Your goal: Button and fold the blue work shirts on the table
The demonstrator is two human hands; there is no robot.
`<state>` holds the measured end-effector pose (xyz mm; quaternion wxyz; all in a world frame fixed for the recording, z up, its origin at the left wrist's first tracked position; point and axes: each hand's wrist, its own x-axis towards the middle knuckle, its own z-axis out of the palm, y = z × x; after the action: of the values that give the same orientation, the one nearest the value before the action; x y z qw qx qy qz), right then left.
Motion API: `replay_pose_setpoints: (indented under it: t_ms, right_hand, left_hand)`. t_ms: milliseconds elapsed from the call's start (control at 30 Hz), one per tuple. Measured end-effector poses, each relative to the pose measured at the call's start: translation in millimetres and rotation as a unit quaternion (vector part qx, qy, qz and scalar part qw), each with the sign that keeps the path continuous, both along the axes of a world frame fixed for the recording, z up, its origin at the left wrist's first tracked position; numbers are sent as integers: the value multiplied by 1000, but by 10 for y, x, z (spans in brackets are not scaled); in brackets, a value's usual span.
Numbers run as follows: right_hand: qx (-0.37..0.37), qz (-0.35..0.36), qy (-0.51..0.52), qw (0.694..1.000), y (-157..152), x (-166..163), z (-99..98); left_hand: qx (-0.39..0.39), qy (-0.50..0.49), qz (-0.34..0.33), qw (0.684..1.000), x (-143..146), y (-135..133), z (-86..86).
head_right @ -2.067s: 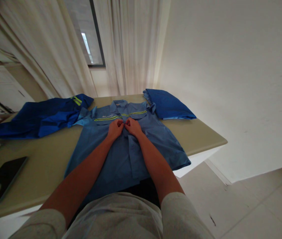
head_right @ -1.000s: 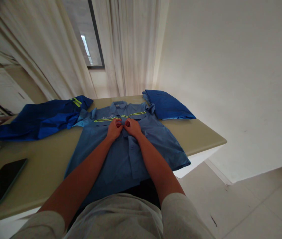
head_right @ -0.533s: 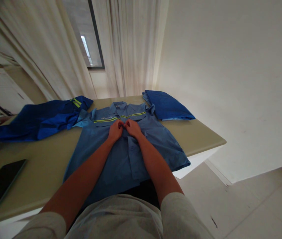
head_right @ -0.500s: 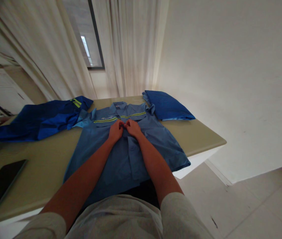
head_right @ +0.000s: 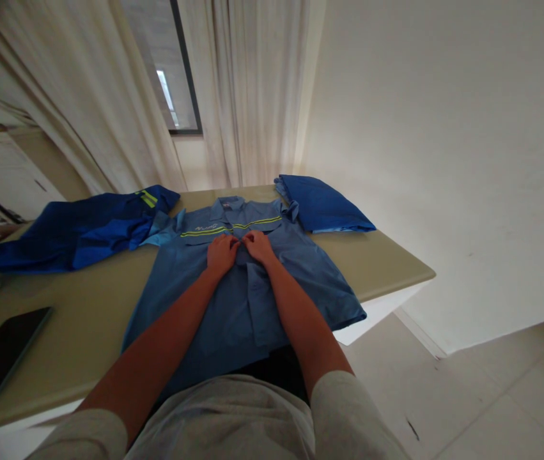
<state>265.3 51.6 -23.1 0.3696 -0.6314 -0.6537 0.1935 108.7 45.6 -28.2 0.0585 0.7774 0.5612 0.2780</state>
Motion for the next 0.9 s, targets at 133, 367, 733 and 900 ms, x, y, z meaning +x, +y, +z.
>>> replay_pose_setpoints:
  t_ms: [133,367,733,900]
  right_hand:
    - [16,48,-41,998,-188,48,126]
    - [-4,80,-194,978,-811,78,100]
    - [5,68,-156,985,-911,27,61]
    - [-19,25,-37,999,-842,122,48]
  left_hand:
    - [-9,6,-1,1000,12,9,-7]
    - [-23,-21,14,999,31,56,-47]
    - [-48,-66,-43,996,-178,117,131]
    - [-62,-10,-130,990,-324,-212,139]
